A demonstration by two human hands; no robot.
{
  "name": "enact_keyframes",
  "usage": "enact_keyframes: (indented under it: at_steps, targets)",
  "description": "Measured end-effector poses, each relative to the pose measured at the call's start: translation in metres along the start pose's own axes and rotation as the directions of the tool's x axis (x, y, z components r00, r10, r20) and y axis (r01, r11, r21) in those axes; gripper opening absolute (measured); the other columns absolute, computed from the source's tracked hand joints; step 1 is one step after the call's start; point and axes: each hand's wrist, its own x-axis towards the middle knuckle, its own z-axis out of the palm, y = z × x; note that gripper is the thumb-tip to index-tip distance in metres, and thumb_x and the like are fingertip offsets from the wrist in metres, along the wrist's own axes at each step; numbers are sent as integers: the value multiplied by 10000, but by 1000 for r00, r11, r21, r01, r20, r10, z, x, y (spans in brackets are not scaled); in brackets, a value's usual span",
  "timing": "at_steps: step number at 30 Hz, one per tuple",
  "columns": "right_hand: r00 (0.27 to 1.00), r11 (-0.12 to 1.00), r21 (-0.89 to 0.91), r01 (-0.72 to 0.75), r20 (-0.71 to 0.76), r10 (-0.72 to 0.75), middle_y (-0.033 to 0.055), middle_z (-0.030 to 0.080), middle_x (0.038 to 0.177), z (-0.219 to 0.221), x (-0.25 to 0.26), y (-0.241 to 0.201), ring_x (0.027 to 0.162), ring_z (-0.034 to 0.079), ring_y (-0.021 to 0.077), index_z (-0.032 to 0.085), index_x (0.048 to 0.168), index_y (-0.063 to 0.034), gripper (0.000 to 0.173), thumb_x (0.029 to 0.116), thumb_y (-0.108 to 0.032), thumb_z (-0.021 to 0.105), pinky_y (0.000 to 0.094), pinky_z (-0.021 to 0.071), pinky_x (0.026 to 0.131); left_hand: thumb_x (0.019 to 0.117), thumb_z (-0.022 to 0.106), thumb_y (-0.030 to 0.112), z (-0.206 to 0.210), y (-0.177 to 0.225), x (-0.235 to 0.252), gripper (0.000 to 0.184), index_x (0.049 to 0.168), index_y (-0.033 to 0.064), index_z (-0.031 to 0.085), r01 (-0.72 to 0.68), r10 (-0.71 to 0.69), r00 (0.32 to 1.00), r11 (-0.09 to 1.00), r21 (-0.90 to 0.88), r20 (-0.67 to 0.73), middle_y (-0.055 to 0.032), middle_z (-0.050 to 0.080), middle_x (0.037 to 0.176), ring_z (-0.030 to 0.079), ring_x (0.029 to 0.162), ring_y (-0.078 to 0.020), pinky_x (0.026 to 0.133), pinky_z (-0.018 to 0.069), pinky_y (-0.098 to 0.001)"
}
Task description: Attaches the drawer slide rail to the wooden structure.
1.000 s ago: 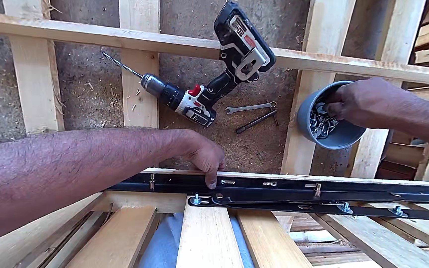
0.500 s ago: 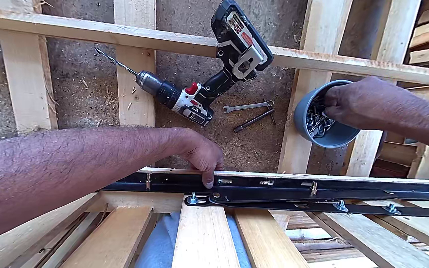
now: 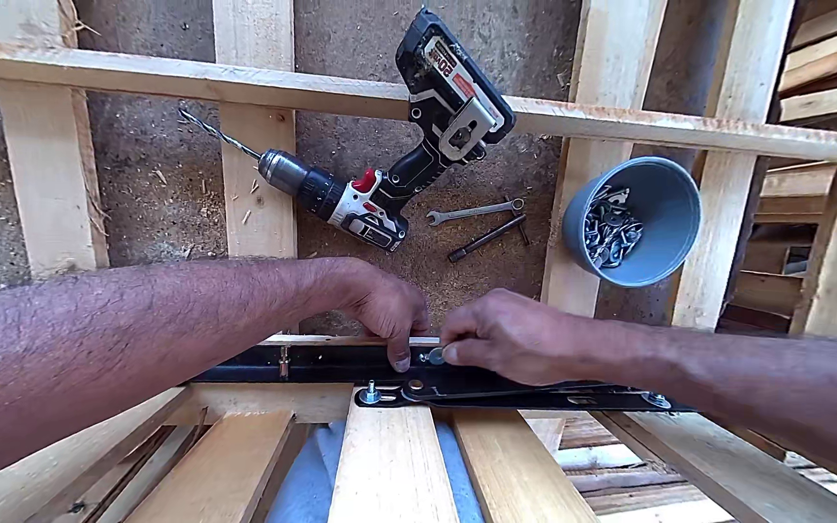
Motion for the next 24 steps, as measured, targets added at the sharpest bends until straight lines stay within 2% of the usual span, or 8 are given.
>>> enact_keyframes:
  at_steps: [2,5,8,11,15,18,21,24]
  targets:
    - [1000,999,-26,-20,5,20,-75,639,757,11,7,-2,699,604,53,722,918,-207,227,1050,-314,572,300,497,635,895,799,186,1,-1,-1,191,968,24,728,-9,9,1000,999,-43,-1,-85,683,805,614,670,-166,627,504,-374]
    - [999,996,-78,-40,-15,39,-78,641,752,14,10,-5,714,611,61,728,911,-220,249,1049,-345,562,320,498,646,896,798,204,0,-2,0,200,990,38,736,-16,16,1000,999,-43,-4,-83,702,848,639,721,-171,664,520,-394]
    - [996,991,-104,-88,0,88,-57,634,760,16,12,-11,739,615,100,712,905,-214,272,1048,-366,537,370,493,671,897,797,248,2,-6,0,220,959,45,737,-27,27,1000,998,-53,-6,-70,688,809,624,699,-159,670,511,-389]
    - [995,991,-91,-102,-4,102,19,637,789,19,14,-14,779,637,196,692,916,-156,283,1030,-348,516,462,504,686,893,785,297,5,-9,-2,272,924,36,716,-18,18,1000,985,-172,-2,-68,650,740,572,609,-147,591,485,-363]
    - [999,996,-84,-42,-9,41,121,655,870,18,15,-16,870,662,316,664,973,-69,272,1036,-295,526,567,514,720,910,738,225,1,-9,-1,206,995,41,702,-21,27,999,961,-274,20,-58,683,875,622,781,-133,730,516,-382]
    - [1000,993,-116,-30,-10,29,126,647,853,17,16,-19,852,662,328,651,941,-62,250,1020,-274,544,574,511,685,914,703,148,0,-9,0,170,1053,50,692,9,8,999,947,-322,49,-44,701,929,642,833,-113,769,535,-365]
    - [999,993,-112,-37,-15,35,128,637,841,18,15,-20,836,659,331,637,940,-59,233,1015,-259,542,565,505,663,894,706,168,1,-9,0,148,997,64,682,40,-28,999,953,-299,42,-29,661,848,590,743,-108,672,483,-353]
    - [999,988,-149,-30,-15,28,131,642,859,18,13,-21,850,664,337,637,969,-58,237,1029,-267,545,564,516,668,877,712,184,1,-10,1,151,982,76,704,50,-39,998,955,-293,41,-29,684,846,619,751,-113,683,506,-363]
